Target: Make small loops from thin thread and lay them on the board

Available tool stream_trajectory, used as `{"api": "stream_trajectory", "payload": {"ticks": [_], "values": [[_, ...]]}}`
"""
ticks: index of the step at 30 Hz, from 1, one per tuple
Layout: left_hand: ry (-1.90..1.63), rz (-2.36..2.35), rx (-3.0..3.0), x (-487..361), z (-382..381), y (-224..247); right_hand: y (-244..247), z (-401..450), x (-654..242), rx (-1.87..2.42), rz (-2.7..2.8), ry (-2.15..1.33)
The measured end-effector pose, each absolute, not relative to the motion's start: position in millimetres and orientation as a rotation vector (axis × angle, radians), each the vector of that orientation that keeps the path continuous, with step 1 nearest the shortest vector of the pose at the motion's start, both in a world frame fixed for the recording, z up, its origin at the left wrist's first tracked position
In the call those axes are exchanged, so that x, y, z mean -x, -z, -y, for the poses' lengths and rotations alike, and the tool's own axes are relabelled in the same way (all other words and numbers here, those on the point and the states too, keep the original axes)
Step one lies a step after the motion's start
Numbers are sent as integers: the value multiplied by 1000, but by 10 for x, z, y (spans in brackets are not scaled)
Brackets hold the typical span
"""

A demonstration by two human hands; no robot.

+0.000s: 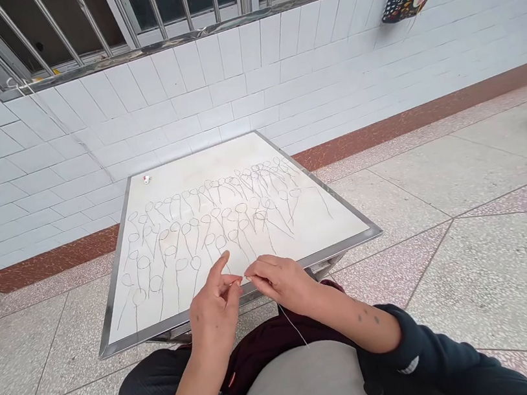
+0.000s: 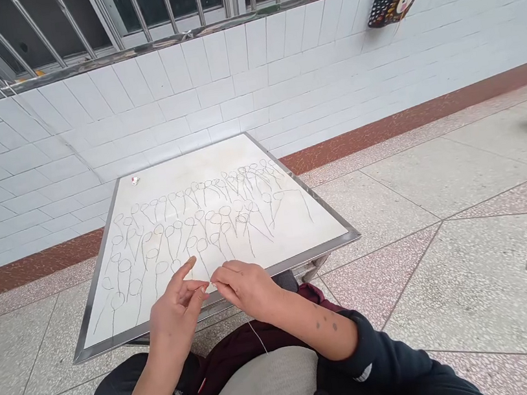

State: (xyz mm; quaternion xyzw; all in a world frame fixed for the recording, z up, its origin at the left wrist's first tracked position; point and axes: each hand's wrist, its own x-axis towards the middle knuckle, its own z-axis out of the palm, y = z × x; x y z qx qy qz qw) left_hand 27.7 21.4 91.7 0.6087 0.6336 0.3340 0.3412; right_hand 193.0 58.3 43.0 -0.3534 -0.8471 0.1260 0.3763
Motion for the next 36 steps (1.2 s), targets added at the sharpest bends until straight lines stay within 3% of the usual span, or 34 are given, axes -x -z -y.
{"api": "stream_trajectory", "payload": {"ticks": [8, 16, 28, 36], "values": [[-830, -1642, -1635, -290, -237, -908, -421, -624, -1934, 861, 2219, -286], [-875, -1689, -1625, -334, -240, -881, -375, -640, -1932, 887, 2138, -475], [-956, -1377, -1152, 305, -419, -983, -469, -674, -2010, 1062, 1725, -1118], [-748, -1305, -1325, 83, -546, -1050, -477, -649, -1973, 985, 1868, -1042]]}}
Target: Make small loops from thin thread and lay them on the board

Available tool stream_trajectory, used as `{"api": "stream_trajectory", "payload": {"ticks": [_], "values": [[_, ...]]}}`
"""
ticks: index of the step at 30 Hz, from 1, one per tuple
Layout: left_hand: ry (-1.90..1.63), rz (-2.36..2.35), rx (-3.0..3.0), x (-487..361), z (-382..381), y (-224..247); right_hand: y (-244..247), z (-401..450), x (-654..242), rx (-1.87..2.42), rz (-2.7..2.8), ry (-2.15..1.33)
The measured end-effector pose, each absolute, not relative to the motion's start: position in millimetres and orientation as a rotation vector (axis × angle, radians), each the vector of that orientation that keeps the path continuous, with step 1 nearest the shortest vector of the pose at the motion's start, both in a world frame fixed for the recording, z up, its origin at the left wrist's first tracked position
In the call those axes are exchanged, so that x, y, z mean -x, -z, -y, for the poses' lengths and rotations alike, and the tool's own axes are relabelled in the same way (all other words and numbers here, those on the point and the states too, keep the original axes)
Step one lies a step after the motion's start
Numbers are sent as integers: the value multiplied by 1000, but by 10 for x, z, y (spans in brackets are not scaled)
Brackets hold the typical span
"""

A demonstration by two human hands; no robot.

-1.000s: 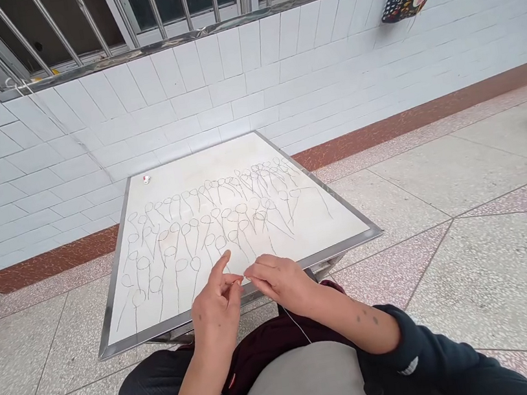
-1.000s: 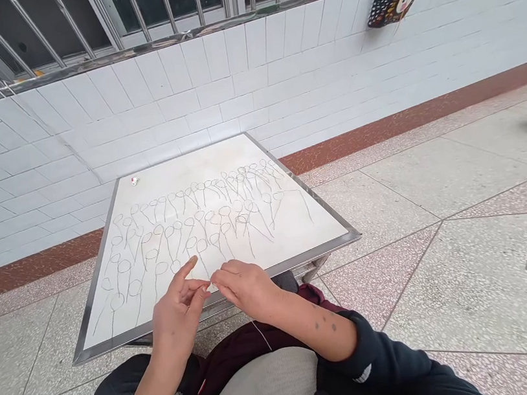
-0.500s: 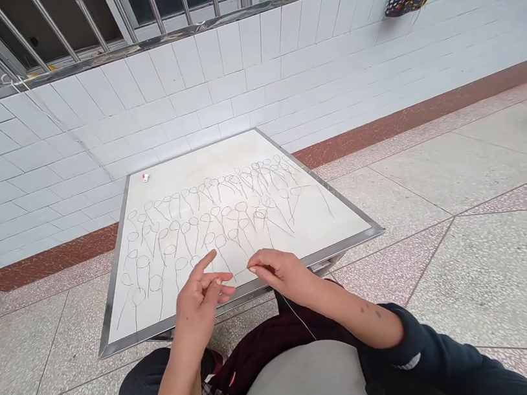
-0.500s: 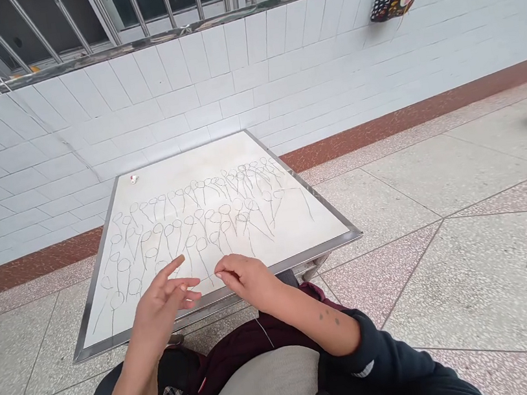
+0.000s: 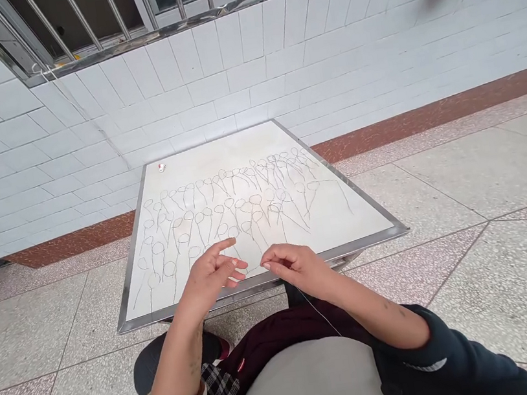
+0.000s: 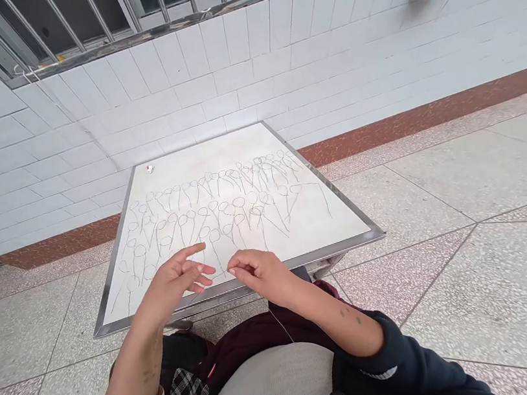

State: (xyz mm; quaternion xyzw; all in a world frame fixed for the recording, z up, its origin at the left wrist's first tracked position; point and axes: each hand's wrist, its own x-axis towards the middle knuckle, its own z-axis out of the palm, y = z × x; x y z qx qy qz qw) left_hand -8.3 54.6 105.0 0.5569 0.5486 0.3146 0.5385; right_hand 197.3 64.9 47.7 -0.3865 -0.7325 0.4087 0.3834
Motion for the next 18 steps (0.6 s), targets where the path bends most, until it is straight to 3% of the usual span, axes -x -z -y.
{"api": "stream_trajectory", "payload": {"ticks": [18], "values": [[-733, -1496, -1502, -319, -584, -797, -319, -608, -1881, 1158, 2170, -286]]}}
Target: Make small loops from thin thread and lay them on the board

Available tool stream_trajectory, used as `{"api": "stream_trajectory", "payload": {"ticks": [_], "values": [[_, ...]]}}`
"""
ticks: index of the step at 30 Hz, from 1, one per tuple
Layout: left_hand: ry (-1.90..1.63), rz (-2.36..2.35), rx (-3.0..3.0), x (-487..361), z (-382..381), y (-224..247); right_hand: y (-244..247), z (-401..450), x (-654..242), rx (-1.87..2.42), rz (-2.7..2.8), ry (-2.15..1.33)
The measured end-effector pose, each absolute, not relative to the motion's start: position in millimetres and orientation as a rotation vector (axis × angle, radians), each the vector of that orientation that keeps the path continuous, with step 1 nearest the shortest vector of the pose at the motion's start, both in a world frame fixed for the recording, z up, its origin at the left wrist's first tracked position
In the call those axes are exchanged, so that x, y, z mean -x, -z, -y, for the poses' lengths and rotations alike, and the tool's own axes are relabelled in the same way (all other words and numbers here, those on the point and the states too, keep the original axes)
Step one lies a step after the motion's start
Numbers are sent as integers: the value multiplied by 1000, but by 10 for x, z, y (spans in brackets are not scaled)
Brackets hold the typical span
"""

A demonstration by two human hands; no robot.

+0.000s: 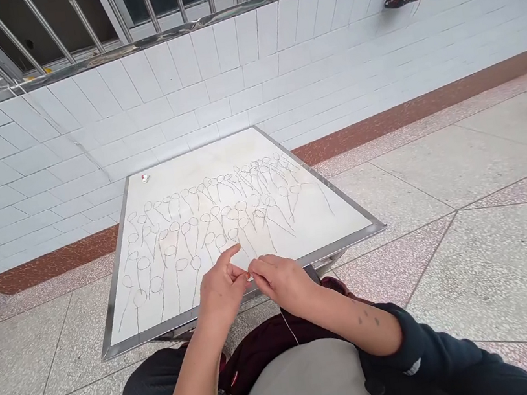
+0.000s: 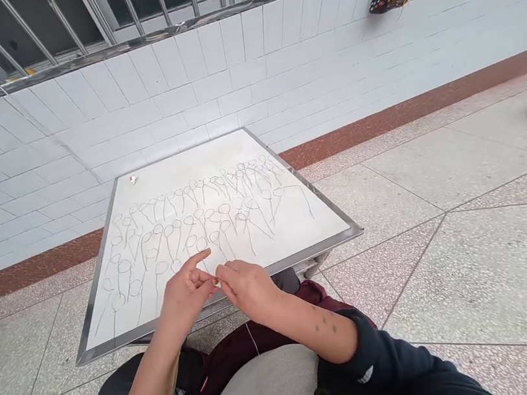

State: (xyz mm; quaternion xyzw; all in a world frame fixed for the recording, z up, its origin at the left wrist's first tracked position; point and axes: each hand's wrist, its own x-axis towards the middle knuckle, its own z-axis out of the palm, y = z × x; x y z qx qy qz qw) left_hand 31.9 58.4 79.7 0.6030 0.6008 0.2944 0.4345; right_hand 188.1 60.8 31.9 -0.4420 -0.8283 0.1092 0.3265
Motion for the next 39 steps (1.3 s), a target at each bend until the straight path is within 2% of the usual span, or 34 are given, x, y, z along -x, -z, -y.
{"api": "stream_trajectory", "payload": {"ticks": [2, 8, 10, 25, 39], "values": [[-758, -1487, -1476, -320, -570, -789, -314, -608, -1884, 1132, 2155, -327], [-925, -1486, -1447, -312, -559, -753, -355, -614, -1936, 1117, 1842, -994], [-998, -1497, -1421, -316, -563, -739, -354, -601, -1922, 1146, 1747, -1053], [-1103, -1487, -1297, -314, -521, -784, -168, -539, -1853, 960, 2032, -140], [-1124, -1477, -1282, -334, -493, -813, -142, -518, -1859, 1081, 1971, -258]]}}
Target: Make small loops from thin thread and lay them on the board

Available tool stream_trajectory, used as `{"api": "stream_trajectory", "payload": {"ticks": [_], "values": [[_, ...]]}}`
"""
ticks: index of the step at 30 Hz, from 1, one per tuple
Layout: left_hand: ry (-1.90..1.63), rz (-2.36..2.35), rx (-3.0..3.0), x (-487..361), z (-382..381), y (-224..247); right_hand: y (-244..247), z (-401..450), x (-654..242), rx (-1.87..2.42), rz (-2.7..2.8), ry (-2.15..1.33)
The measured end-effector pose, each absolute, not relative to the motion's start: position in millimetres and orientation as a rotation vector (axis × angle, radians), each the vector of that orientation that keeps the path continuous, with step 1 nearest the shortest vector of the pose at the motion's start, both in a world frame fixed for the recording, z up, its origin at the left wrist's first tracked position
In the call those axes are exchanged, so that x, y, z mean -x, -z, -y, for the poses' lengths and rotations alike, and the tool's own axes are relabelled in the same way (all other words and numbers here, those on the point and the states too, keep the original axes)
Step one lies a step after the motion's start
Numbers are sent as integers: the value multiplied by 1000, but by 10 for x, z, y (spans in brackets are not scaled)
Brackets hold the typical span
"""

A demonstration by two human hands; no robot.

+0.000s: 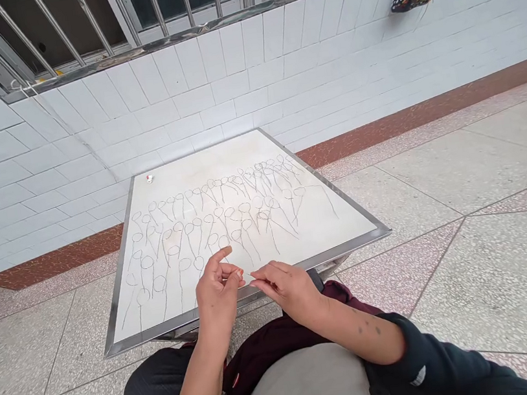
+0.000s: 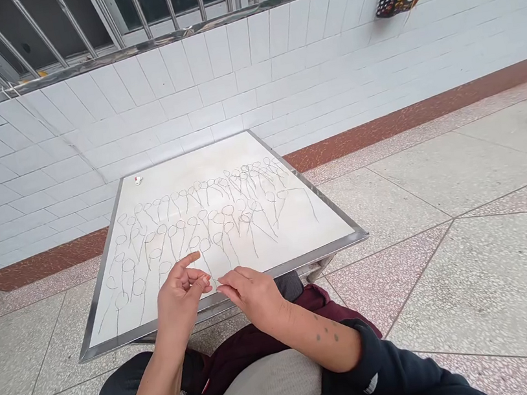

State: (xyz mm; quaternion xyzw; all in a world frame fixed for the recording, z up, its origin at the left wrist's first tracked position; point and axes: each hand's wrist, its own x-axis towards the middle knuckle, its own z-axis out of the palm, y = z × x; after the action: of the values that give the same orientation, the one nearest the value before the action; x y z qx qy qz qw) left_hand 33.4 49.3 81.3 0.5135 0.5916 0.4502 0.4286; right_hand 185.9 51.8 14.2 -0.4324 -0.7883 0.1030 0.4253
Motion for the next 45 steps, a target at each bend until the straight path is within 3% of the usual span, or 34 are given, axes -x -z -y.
{"api": "stream_trajectory", "payload": {"ticks": [19, 35, 39, 45], "values": [[-1130, -1456, -1283, -360, -405, -885, -208, -531, -1863, 1054, 1902, -322], [-1115, -1467, -1322, -301, -460, -841, -288, -456, -1792, 1012, 2125, -74], [-1077, -1468, -1398, -222, -460, -861, -277, -484, -1814, 963, 2060, -350], [-974, -1396, -1599, -190, -461, -937, -423, -605, -1847, 965, 1726, -1106]]}}
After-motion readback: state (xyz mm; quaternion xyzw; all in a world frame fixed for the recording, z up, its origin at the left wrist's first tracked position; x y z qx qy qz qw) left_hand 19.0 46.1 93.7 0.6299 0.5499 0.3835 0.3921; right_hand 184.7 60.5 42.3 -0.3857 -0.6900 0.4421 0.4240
